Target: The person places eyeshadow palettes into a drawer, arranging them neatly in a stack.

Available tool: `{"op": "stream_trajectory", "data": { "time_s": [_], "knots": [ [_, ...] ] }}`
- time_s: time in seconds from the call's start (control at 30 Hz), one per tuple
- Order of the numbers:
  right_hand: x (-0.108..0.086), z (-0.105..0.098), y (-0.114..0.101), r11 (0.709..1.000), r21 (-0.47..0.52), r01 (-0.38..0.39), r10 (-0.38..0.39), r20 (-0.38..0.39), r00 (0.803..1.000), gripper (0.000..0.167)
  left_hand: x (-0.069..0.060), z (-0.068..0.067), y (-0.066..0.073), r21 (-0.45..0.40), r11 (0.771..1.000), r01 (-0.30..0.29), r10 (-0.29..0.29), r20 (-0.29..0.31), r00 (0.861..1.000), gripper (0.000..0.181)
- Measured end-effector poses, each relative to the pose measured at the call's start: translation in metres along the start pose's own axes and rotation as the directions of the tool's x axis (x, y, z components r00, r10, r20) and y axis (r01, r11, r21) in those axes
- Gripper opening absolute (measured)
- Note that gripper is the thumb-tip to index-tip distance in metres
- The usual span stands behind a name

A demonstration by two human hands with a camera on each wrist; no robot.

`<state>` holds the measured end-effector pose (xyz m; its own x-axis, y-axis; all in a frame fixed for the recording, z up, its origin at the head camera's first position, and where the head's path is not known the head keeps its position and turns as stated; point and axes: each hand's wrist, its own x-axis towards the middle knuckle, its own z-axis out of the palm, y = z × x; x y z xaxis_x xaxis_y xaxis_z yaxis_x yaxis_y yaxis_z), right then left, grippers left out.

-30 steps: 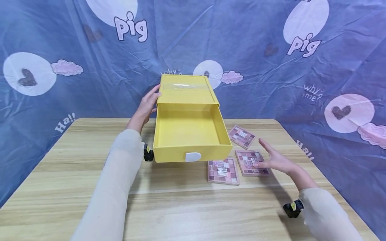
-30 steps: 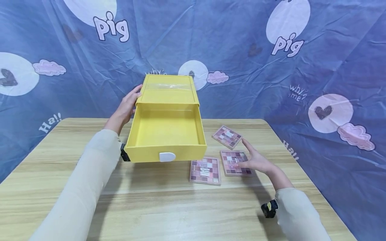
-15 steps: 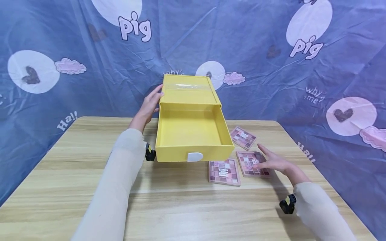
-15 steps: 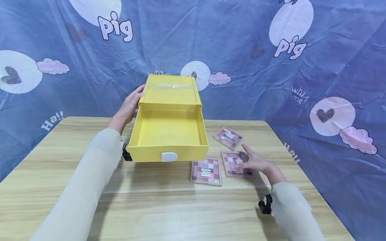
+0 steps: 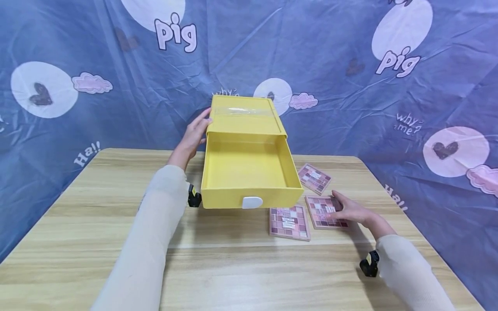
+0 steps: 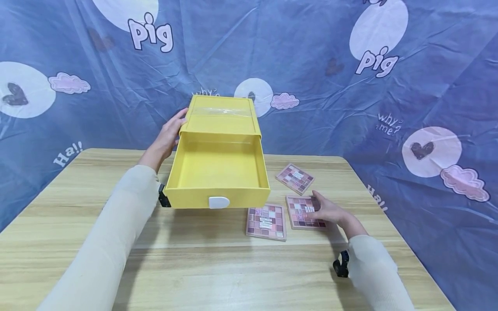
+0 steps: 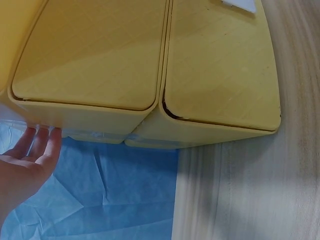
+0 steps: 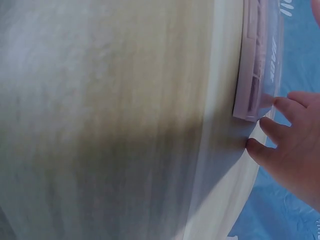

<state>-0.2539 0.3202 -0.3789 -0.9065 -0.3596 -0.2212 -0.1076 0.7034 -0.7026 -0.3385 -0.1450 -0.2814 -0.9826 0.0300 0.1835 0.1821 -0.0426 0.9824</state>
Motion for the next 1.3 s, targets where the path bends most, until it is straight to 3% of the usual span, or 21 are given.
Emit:
{"op": "stream_trajectory", "data": {
  "time_s": [0.3, 0.7, 1.3],
  "knots": [
    [-0.006, 0.002, 0.002, 0.999, -0.053, 0.011, -0.009, 0.043, 0.999, 0.102, 0.0, 0.002, 0.0, -0.003, 1.0, -0.002, 0.002, -0.004, 1.0, 0.05],
    [-0.015, 0.014, 0.01, 0.984, -0.146, 0.105, -0.108, -0.013, 0.994, 0.113, 0.0, 0.003, 0.0, -0.008, 1.0, -0.009, 0.009, -0.012, 1.0, 0.05],
    [-0.019, 0.019, 0.002, 0.987, -0.159, 0.029, -0.05, -0.13, 0.99, 0.11, -0.002, 0.001, 0.0, 0.0, 1.0, -0.005, 0.005, 0.002, 1.0, 0.051]
  ]
}}
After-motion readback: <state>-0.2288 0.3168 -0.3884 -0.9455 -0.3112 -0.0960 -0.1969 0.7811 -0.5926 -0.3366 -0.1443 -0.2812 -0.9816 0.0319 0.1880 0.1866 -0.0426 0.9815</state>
